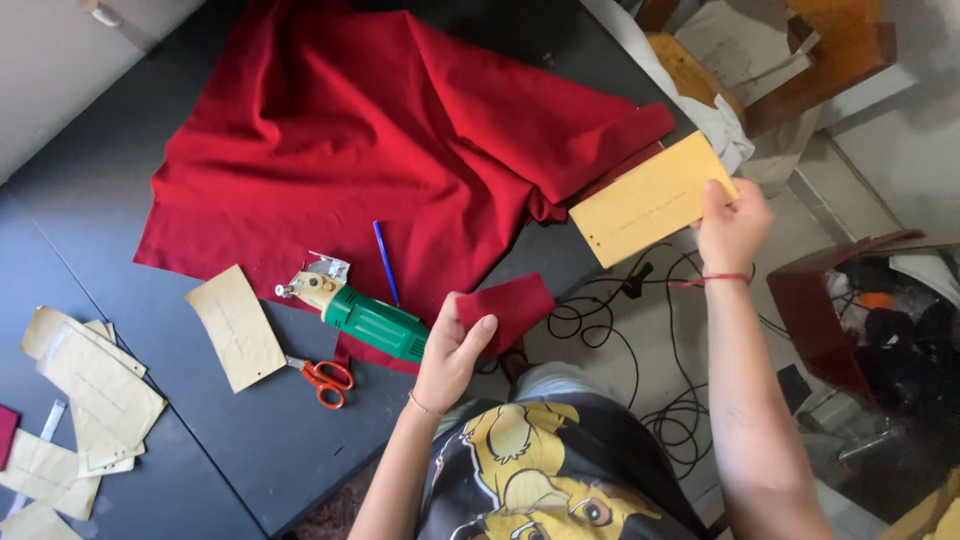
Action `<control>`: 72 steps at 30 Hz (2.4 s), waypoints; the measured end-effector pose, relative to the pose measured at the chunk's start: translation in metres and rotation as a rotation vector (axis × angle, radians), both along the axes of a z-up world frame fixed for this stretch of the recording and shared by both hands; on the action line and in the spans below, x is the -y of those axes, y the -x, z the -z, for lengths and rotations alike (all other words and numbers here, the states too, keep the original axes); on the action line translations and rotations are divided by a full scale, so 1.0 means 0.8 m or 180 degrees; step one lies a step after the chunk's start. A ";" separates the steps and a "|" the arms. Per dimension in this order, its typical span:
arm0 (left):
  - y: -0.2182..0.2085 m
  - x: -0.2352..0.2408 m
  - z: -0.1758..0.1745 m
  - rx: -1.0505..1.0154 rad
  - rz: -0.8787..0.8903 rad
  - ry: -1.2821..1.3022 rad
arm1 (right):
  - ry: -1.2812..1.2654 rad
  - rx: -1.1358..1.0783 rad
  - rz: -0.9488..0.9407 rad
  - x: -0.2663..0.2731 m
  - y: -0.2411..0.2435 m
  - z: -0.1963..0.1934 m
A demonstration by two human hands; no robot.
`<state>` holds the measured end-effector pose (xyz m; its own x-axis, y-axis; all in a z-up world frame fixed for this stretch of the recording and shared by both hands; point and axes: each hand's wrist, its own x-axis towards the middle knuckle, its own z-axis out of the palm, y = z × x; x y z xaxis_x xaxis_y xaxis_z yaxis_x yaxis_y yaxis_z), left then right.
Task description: Marking fabric with a pen using paper patterns and cutting it with an electric rotary cutter
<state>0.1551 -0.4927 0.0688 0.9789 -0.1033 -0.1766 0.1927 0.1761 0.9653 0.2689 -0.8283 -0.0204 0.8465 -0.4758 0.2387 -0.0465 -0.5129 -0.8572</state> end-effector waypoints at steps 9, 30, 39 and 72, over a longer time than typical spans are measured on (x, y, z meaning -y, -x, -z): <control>-0.056 0.070 -0.049 0.0292 0.1207 -0.2420 | -0.1885 -0.0832 -0.1967 -0.119 0.064 -0.128; -0.054 -0.002 -0.035 -0.0268 0.0821 -0.0562 | 0.0767 0.0076 -0.0555 -0.123 0.004 -0.116; 0.085 -0.218 0.020 -0.0464 -0.1611 -0.2347 | 0.1340 -0.0445 -0.3108 -0.379 0.111 -0.068; 0.235 -0.420 0.063 0.0140 -0.1413 -0.4571 | 0.1638 -0.1157 -0.3779 -0.612 0.237 -0.068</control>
